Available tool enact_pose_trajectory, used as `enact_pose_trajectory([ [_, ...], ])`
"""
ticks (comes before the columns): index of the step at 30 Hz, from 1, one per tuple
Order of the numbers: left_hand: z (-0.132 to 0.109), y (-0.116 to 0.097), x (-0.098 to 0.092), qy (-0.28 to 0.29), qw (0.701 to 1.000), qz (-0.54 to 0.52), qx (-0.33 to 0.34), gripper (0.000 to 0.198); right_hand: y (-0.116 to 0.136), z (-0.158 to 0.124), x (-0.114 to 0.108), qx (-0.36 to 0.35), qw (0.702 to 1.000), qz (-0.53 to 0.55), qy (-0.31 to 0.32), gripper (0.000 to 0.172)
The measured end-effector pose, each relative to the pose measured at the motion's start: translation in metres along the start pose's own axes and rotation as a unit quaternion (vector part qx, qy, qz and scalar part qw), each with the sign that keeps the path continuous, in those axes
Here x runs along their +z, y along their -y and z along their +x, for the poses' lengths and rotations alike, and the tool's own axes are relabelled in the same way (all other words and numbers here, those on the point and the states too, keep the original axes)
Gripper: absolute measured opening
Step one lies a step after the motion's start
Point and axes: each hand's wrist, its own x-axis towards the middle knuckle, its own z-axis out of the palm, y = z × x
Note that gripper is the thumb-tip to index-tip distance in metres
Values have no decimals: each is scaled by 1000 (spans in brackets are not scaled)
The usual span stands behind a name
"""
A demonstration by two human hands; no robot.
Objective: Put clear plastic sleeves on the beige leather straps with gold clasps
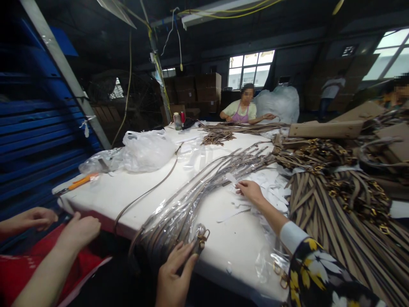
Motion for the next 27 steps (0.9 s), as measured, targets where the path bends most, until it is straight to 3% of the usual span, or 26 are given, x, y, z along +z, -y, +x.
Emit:
enact_pose_trajectory([
  [7, 1, -19, -6, 47, 991, -57, -108, 26, 17, -95, -14, -62, 978, 199, 23, 52],
  [12, -1, -35, -11, 63, 983, -97, -140, 29, 21, -168, -23, -98, 970, 222, -4, 40],
  [15, -4, -42, -14, 66, 978, -125, -152, 30, 16, -200, -21, -80, 967, 243, -3, 37],
  [20, -8, -54, -18, 80, 963, -188, -173, 33, 7, -230, -14, -36, 967, 251, -1, 40],
  [27, -9, -68, -12, 104, 957, -206, -174, 35, -4, -244, 2, -2, 975, 220, -11, 38],
])
